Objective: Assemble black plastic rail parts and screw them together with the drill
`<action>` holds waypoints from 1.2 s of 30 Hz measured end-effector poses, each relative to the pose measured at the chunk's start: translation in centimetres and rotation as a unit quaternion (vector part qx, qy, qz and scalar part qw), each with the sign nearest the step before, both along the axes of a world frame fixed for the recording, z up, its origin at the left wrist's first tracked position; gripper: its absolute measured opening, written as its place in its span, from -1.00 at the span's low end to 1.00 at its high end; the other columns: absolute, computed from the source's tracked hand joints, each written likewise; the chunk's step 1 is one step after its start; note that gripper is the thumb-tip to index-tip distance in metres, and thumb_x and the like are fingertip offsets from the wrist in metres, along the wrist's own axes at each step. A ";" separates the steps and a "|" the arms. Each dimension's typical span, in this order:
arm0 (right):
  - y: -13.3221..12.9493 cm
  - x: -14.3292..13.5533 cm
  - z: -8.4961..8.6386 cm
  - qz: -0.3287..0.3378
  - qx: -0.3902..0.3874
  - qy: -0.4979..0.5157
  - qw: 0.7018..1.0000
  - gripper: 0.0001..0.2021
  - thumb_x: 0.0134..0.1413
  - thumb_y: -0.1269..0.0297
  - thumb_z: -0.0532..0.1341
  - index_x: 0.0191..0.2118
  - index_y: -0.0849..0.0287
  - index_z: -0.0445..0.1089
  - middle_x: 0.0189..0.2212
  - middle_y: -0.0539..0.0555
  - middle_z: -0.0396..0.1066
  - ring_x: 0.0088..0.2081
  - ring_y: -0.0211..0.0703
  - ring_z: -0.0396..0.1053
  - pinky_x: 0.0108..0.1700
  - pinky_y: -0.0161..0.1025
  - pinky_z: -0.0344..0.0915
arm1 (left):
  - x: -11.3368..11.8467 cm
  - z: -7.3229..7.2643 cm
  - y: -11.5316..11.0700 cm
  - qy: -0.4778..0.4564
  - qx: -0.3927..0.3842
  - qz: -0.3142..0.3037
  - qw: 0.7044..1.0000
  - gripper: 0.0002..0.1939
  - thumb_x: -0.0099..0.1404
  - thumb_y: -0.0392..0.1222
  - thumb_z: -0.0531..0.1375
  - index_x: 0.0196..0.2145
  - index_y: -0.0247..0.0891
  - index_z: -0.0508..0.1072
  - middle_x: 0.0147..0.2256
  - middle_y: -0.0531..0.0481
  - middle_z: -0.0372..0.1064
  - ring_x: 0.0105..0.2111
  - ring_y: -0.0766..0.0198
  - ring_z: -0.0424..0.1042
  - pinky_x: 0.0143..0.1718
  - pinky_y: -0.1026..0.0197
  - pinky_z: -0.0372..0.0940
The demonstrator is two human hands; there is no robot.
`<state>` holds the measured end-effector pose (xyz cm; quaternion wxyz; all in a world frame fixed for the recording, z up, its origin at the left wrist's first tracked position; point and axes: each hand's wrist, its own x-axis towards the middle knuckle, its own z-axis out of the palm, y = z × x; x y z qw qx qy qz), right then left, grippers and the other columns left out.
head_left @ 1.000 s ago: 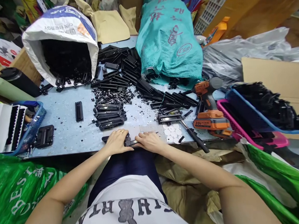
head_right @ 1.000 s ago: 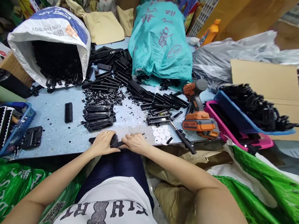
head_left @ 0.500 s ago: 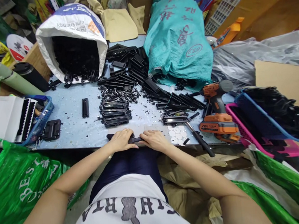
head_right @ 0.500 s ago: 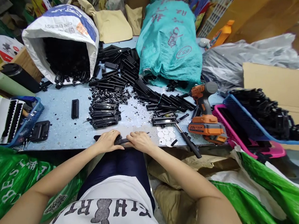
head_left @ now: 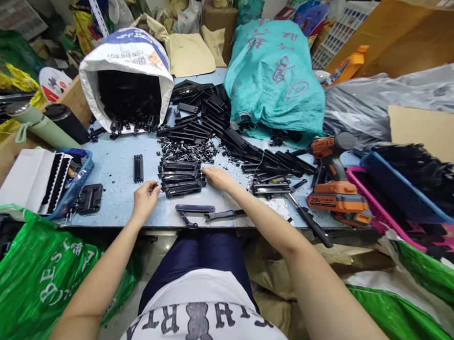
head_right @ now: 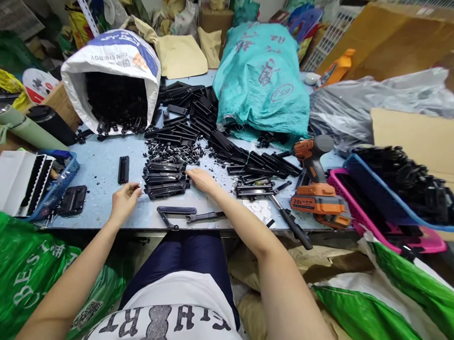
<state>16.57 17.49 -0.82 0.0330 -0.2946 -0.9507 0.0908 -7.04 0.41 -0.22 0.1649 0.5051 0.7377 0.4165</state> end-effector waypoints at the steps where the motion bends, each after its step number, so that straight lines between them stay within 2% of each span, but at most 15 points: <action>1: -0.1 0.4 -0.2 -0.012 -0.004 0.004 1.000 -0.62 0.06 0.54 0.02 0.03 0.25 0.25 -0.16 0.16 0.34 -0.14 -0.15 0.26 -0.09 -0.27 0.17 | 1.0 -0.1 -1.0 -0.080 0.022 -0.005 0.997 -0.69 0.20 -0.08 0.12 -0.19 -0.36 0.41 -0.34 -0.11 0.44 -0.36 0.22 0.45 -0.25 0.16 0.36; 3: -0.8 1.8 -0.5 -0.056 -0.019 0.023 0.998 -0.63 0.02 0.54 0.04 -0.01 0.26 0.29 -0.12 0.19 0.32 -0.19 -0.17 0.30 -0.11 -0.27 0.19 | 3.1 -0.5 -2.6 -0.177 0.040 -0.021 0.983 -0.64 0.18 -0.01 0.14 -0.20 -0.35 0.43 -0.36 -0.09 0.46 -0.38 0.24 0.46 -0.27 0.16 0.37; 6: -2.7 3.9 -0.4 -0.107 -0.068 0.072 0.989 -0.70 0.00 0.49 0.07 -0.10 0.26 0.32 -0.17 0.16 0.35 -0.30 -0.21 0.34 -0.17 -0.27 0.24 | 5.1 -1.1 -3.7 -0.162 0.048 -0.020 0.985 -0.67 0.19 -0.02 0.14 -0.22 -0.32 0.46 -0.33 -0.10 0.47 -0.34 0.22 0.47 -0.20 0.14 0.37; 9: -5.3 5.3 0.1 -0.096 -0.115 0.171 0.974 -0.76 0.06 0.38 0.09 -0.12 0.20 0.31 -0.33 0.07 0.40 -0.36 -0.24 0.36 -0.21 -0.27 0.29 | 5.8 -1.5 -3.7 -0.099 0.062 -0.012 0.993 -0.70 0.23 -0.05 0.12 -0.21 -0.29 0.46 -0.27 -0.11 0.47 -0.31 0.22 0.47 -0.20 0.15 0.37; 11: -7.2 5.7 0.2 -0.084 -0.134 0.242 0.957 -0.81 0.10 0.28 0.10 -0.17 0.18 0.32 -0.35 0.06 0.40 -0.35 -0.23 0.38 -0.26 -0.27 0.32 | 5.9 -1.6 -3.6 -0.034 0.076 -0.025 0.996 -0.73 0.26 -0.07 0.08 -0.20 -0.28 0.46 -0.24 -0.11 0.46 -0.26 0.22 0.46 -0.17 0.14 0.35; 13: -8.9 5.9 0.1 -0.077 -0.139 0.287 0.945 -0.80 0.12 0.19 0.11 -0.21 0.17 0.33 -0.35 0.08 0.41 -0.35 -0.22 0.40 -0.28 -0.27 0.35 | 5.9 -1.7 -3.7 0.059 0.078 -0.057 0.994 -0.75 0.30 -0.11 0.06 -0.22 -0.25 0.47 -0.23 -0.10 0.47 -0.22 0.20 0.45 -0.11 0.09 0.31; 16: -10.6 5.9 -0.3 -0.062 -0.106 0.316 0.941 -0.78 0.15 0.15 0.10 -0.21 0.18 0.34 -0.31 0.12 0.42 -0.30 -0.18 0.42 -0.22 -0.23 0.38 | 5.9 -1.7 -4.3 0.201 0.054 -0.113 0.972 -0.75 0.32 -0.16 0.03 -0.21 -0.22 0.47 -0.16 -0.14 0.45 -0.06 0.11 0.38 -0.03 0.01 0.21; 19: -11.3 5.9 -0.6 -0.045 -0.062 0.301 0.950 -0.77 0.21 0.18 0.04 -0.18 0.16 0.36 -0.24 0.16 0.43 -0.18 -0.14 0.41 -0.12 -0.18 0.37 | 6.0 -1.6 -5.0 0.289 0.033 -0.101 0.951 -0.74 0.32 -0.16 0.03 -0.12 -0.17 0.45 0.07 -0.18 0.27 0.12 0.00 0.17 0.02 -0.10 0.11; 22: -11.5 6.1 -0.7 -0.032 -0.024 0.257 0.966 -0.76 0.24 0.23 0.00 -0.14 0.14 0.37 -0.17 0.15 0.44 -0.12 -0.16 0.40 -0.04 -0.16 0.34 | 6.2 -1.4 -5.1 0.316 0.018 -0.107 0.943 -0.71 0.32 -0.14 0.03 -0.06 -0.16 0.41 0.13 -0.21 0.18 0.15 -0.02 0.12 0.07 -0.17 0.02; 24: -11.5 6.4 -0.9 -0.007 0.002 0.237 0.971 -0.76 0.24 0.24 0.02 -0.11 0.12 0.37 -0.12 0.14 0.43 -0.09 -0.18 0.39 0.05 -0.13 0.28 | 6.5 -1.2 -4.6 0.317 0.019 -0.170 0.933 -0.68 0.32 -0.13 0.02 -0.01 -0.20 0.37 0.10 -0.22 0.22 0.16 -0.01 0.11 0.11 -0.18 -0.02; 26: -11.6 6.9 -1.2 0.027 0.019 0.233 0.972 -0.75 0.22 0.24 0.05 -0.05 0.12 0.35 -0.07 0.13 0.41 -0.06 -0.18 0.37 0.10 -0.10 0.22 | 7.0 -0.8 -3.8 0.315 0.023 -0.263 0.911 -0.63 0.32 -0.12 0.01 0.04 -0.23 0.31 0.08 -0.22 0.24 0.16 0.02 0.11 0.14 -0.16 -0.06; 28: -11.7 7.5 -1.7 0.046 0.021 0.235 0.971 -0.71 0.20 0.22 0.08 0.01 0.13 0.31 -0.04 0.15 0.38 -0.04 -0.16 0.36 0.07 -0.10 0.25 | 7.8 -0.5 -2.8 0.317 0.014 -0.342 0.885 -0.59 0.33 -0.12 0.00 0.09 -0.28 0.25 0.06 -0.22 0.25 0.12 0.05 0.15 0.14 -0.10 -0.02; 30: -11.9 8.0 -2.4 0.044 0.006 0.229 0.972 -0.64 0.18 0.18 0.11 0.07 0.13 0.27 -0.02 0.17 0.37 -0.05 -0.13 0.35 -0.01 -0.11 0.29 | 8.9 -0.2 -2.0 0.322 -0.010 -0.378 0.868 -0.51 0.31 -0.03 0.03 0.11 -0.34 0.20 0.02 -0.25 0.27 0.04 0.03 0.22 0.05 -0.04 0.08; 33: -12.2 8.4 -3.3 0.017 -0.018 0.213 0.977 -0.58 0.16 0.12 0.12 0.11 0.13 0.24 -0.07 0.18 0.39 -0.11 -0.10 0.35 -0.10 -0.12 0.32 | 10.5 -0.2 -1.2 0.316 -0.055 -0.364 0.875 -0.37 0.19 0.14 0.13 0.06 -0.37 0.22 -0.10 -0.24 0.31 -0.09 0.00 0.27 -0.11 0.00 0.16; 36: -12.1 8.4 -3.7 0.009 -0.009 0.191 0.982 -0.55 0.15 0.07 0.12 0.10 0.16 0.25 -0.17 0.17 0.42 -0.18 -0.10 0.35 -0.17 -0.14 0.31 | 11.6 -0.4 -0.8 0.295 -0.084 -0.321 0.896 -0.49 0.16 0.07 0.18 -0.03 -0.32 0.28 -0.18 -0.18 0.32 -0.12 0.02 0.26 -0.13 0.01 0.14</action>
